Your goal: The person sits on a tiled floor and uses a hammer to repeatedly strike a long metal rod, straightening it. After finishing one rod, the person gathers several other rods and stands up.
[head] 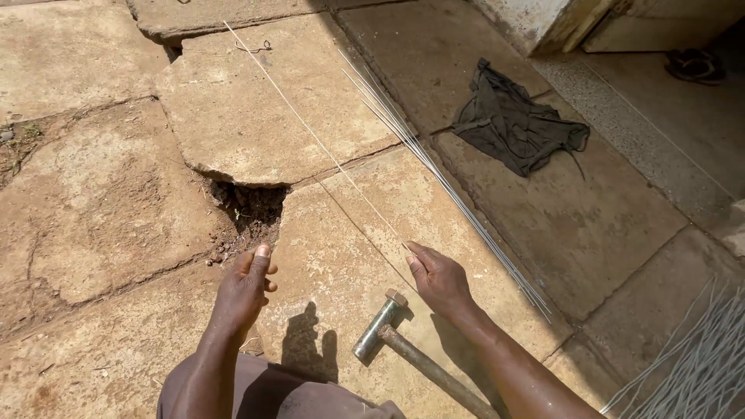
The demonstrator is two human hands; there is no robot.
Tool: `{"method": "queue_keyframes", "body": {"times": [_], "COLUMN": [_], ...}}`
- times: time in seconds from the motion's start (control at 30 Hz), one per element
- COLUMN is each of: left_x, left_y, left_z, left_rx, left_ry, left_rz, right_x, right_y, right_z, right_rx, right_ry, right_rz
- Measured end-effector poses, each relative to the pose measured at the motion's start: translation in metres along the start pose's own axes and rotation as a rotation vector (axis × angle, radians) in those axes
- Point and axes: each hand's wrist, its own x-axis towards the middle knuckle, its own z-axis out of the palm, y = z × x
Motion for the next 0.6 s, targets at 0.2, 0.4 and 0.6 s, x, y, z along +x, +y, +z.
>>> {"method": "queue_keyframes", "body": {"times": [0.2,0.4,0.6], "left_x": [-0.012,-0.024,-0.013], "left_y": [0.021,0.023,-0.038], "left_z": [0.011,0.012,0.004], "left_rx": [0.33,0.566,0.585], "left_ry": [-0.133,-0.219,-0.148], "left_rz": [-0.236,-0.277,-0.311], "right_x": [0.052,0.08,0.085], "right_y": [0.121,0.153,0.163], "right_z": [-0.046,-0.06,-0.068], "right_rx": [-0.29,-0.358,-0.313], "right_ry": [0.273,0.101,0.026], "right_rz": [0.138,0.382,0.533]}}
